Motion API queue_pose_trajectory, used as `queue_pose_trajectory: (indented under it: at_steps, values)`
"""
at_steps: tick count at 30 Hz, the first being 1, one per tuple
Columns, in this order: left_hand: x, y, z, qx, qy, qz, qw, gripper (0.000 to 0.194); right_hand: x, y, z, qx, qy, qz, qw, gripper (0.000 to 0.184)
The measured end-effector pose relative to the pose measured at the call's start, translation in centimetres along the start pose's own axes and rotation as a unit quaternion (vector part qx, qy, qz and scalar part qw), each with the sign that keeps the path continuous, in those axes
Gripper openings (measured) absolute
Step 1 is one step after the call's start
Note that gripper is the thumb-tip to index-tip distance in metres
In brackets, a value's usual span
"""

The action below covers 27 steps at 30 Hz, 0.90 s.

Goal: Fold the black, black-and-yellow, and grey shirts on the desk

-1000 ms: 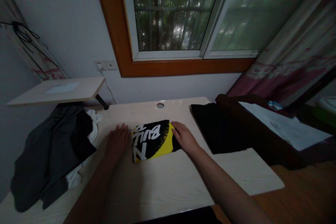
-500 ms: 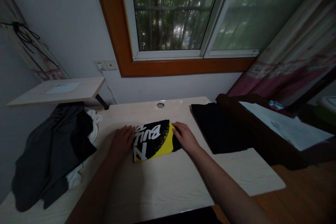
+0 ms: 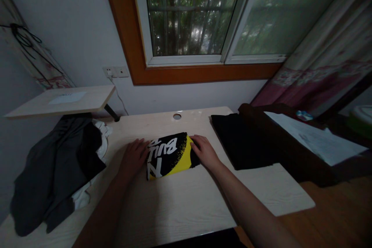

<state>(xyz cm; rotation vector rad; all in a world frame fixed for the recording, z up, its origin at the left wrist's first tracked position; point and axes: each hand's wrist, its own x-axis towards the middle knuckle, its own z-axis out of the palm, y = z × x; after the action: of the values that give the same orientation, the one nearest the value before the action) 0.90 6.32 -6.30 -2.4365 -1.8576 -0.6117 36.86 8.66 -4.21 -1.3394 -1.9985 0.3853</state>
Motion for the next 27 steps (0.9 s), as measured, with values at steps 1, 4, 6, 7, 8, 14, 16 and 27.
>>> queue_pose_trajectory:
  at_steps: [1, 4, 6, 7, 8, 14, 16, 27]
  values:
    - [0.0, 0.0, -0.1, -0.007, 0.007, -0.003, 1.000, 0.043, 0.0, 0.0, 0.0, 0.000, 0.001, 0.000, 1.000, 0.034]
    - [0.0, 0.3, -0.5, -0.033, 0.037, -0.010, 0.999, 0.041, 0.0, -0.2, -0.1, 0.003, 0.004, 0.002, 1.000, 0.034]
    - [0.0, 0.5, -0.7, -0.052, 0.058, -0.007, 0.997, 0.040, 0.0, -0.3, -0.2, 0.005, 0.005, 0.003, 1.000, 0.034]
    - [0.0, 0.6, -0.8, -0.061, 0.065, -0.002, 0.996, 0.039, 0.0, -0.3, -0.2, 0.006, 0.005, 0.002, 1.000, 0.033]
    - [0.0, 0.8, -0.9, -0.069, 0.068, 0.005, 0.995, 0.038, 0.0, -0.3, -0.2, 0.007, 0.006, 0.000, 1.000, 0.033]
    - [0.1, 1.5, -0.9, -0.080, 0.041, 0.038, 0.995, 0.035, 0.1, -0.1, -0.1, 0.008, 0.007, -0.001, 1.000, 0.031]
    - [0.1, 1.6, -0.8, -0.078, 0.032, 0.036, 0.996, 0.035, 0.1, 0.0, 0.0, 0.010, 0.008, -0.001, 1.000, 0.031]
    - [0.3, 0.9, -0.3, -0.130, 0.047, 0.009, 0.990, 0.032, -0.1, 0.5, 0.2, 0.023, 0.011, -0.018, 1.000, 0.030]
